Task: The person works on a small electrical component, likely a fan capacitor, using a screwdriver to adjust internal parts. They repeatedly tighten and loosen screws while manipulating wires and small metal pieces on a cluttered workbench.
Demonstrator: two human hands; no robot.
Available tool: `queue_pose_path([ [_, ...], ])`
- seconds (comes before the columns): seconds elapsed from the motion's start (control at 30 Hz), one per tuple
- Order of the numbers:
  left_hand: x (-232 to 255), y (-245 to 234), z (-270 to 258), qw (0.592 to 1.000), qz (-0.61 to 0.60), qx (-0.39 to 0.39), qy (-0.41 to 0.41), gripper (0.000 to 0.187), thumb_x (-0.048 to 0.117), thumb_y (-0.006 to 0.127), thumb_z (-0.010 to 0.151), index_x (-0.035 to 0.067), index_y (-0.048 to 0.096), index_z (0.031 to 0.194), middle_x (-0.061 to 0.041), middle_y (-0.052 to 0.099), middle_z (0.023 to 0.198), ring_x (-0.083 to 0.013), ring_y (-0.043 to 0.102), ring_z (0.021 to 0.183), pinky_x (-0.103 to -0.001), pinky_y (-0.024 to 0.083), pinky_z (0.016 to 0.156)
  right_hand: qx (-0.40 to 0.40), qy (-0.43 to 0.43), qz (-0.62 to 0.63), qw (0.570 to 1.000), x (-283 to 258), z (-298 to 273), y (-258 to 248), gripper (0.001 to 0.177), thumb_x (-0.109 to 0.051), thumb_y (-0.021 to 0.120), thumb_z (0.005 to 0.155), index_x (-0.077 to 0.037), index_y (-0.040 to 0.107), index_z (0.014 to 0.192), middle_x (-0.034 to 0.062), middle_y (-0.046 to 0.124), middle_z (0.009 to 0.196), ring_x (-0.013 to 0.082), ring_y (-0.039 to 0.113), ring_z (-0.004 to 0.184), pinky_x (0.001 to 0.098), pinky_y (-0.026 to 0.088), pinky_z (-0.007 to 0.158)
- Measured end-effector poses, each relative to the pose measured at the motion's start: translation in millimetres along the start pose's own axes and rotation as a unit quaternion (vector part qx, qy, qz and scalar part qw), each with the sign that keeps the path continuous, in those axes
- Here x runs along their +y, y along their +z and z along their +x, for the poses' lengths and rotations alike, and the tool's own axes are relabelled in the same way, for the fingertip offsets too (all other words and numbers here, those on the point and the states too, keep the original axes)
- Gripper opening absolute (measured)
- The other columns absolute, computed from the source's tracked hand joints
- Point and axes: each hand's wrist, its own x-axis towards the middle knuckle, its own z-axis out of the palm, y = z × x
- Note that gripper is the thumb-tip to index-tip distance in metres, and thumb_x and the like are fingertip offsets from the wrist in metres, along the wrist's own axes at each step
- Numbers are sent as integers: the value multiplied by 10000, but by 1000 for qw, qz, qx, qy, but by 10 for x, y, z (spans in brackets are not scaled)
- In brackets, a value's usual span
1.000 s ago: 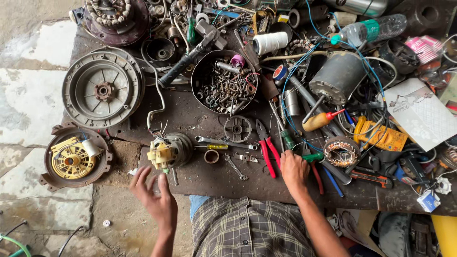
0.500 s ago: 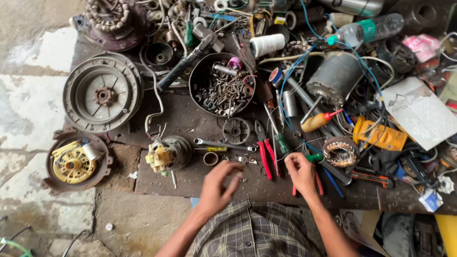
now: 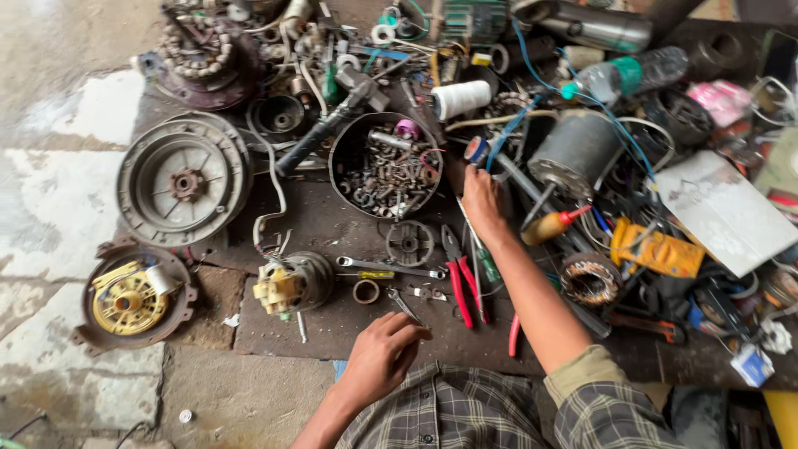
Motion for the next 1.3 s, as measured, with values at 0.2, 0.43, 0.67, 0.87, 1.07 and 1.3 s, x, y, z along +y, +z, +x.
queue_pose_path([
  [0.2,-148,-82,-238,995,-9,54,-83,197,28,657,886,71,708,1072,-84,694,966,-306,680,909,-425,540,745,43,-59,115,991,168,-2,191,457,-45,633,885,49,592,1331,288,659,1091,477,655,972,519,531,840],
  [0.43,-133,-28,-149,998,-11,37,-39,212,47,667,891,59,691,1101,-97,677,966,-307,668,902,-424,548,757,-36,22,165,985,74,-51,83,636,-98,693,830,-47,540,1446,272,644,1275,430,635,1134,469,501,1004],
  [0.67,-121,-52,-83,999,-7,25,-21,207,61,665,909,64,695,1114,-91,677,961,-303,657,888,-430,535,759,-48,93,253,962,27,-102,21,689,-217,818,745,6,563,1346,206,739,870,358,726,794,446,568,743],
  [0.87,-148,-62,-89,1000,7,14,-18,203,83,674,918,75,685,1120,-95,660,938,-318,643,880,-449,518,738,-69,171,220,958,86,-132,119,359,-339,867,766,-17,738,861,142,743,812,313,727,776,414,549,726],
  [1.07,-154,-51,-91,1000,11,11,0,273,92,669,925,82,653,1198,-104,645,938,-326,629,868,-456,510,747,-8,187,261,947,14,-256,324,383,-301,864,750,3,714,929,149,741,887,288,731,815,406,579,742],
  [1.3,-113,-70,-144,1000,1,10,1,328,102,659,941,84,625,1267,-103,628,910,-314,619,844,-450,507,729,27,178,294,939,123,-357,452,426,-262,865,749,15,702,1029,136,756,924,251,719,823,381,562,758],
])
